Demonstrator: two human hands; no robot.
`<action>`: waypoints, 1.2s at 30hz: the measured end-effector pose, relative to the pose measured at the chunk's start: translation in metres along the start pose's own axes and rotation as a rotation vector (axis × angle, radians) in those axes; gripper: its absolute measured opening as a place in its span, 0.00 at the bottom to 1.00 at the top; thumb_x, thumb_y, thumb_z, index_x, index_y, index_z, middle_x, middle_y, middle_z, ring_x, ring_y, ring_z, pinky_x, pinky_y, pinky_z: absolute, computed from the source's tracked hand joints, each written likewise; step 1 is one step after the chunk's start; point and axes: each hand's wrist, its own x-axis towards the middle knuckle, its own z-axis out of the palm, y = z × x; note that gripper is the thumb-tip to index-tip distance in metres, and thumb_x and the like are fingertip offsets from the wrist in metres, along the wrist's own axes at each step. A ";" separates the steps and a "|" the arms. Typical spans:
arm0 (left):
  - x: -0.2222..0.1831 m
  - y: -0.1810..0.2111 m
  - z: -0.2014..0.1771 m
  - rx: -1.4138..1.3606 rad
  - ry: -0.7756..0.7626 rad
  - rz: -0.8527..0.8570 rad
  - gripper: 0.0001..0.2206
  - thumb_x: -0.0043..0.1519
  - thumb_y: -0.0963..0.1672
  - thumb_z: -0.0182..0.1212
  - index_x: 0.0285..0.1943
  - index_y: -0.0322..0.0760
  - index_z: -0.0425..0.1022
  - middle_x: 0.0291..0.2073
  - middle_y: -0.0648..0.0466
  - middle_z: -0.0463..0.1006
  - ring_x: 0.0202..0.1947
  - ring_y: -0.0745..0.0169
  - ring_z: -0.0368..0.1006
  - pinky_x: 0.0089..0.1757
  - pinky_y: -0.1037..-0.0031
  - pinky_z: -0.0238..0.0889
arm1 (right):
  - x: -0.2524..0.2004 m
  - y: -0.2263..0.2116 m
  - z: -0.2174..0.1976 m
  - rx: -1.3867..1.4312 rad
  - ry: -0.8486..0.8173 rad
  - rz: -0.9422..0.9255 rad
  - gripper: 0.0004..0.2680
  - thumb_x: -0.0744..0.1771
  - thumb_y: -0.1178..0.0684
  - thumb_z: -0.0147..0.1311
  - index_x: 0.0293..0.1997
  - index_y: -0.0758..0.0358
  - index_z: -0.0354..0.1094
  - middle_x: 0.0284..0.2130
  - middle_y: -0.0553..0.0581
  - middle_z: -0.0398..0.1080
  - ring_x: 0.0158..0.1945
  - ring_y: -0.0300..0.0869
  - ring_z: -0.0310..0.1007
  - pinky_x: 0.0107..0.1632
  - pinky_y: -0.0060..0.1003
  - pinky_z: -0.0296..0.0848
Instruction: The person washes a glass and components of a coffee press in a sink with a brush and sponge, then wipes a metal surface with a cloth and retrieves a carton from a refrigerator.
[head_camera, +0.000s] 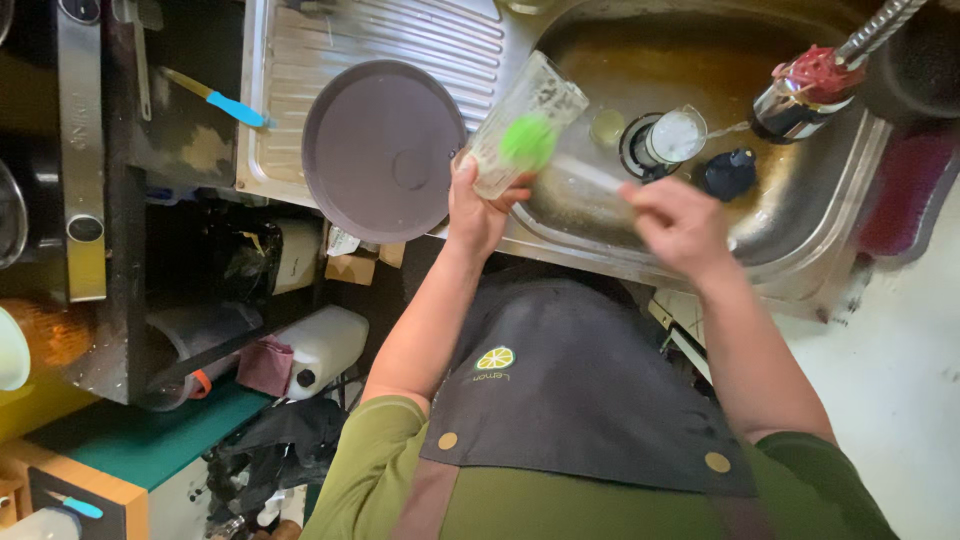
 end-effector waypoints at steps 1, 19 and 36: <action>0.000 -0.001 0.000 -0.048 0.042 -0.053 0.22 0.67 0.53 0.44 0.61 0.36 0.66 0.48 0.46 0.77 0.40 0.55 0.78 0.36 0.68 0.73 | 0.002 -0.003 -0.002 -0.014 0.042 0.032 0.08 0.66 0.61 0.56 0.48 0.57 0.75 0.37 0.53 0.74 0.31 0.35 0.70 0.33 0.31 0.69; -0.002 0.017 0.034 -0.456 -0.096 -0.211 0.23 0.65 0.51 0.41 0.59 0.32 0.71 0.51 0.44 0.76 0.48 0.48 0.76 0.47 0.62 0.73 | -0.019 0.014 0.012 0.520 -0.079 0.118 0.09 0.64 0.68 0.58 0.45 0.65 0.77 0.32 0.52 0.74 0.29 0.32 0.64 0.32 0.28 0.61; -0.010 0.009 0.033 -0.405 -0.134 -0.240 0.32 0.55 0.58 0.59 0.63 0.38 0.66 0.57 0.47 0.76 0.57 0.51 0.75 0.56 0.64 0.70 | -0.015 -0.007 -0.007 0.525 -0.110 0.240 0.05 0.68 0.66 0.56 0.47 0.68 0.73 0.32 0.52 0.71 0.34 0.34 0.67 0.38 0.28 0.66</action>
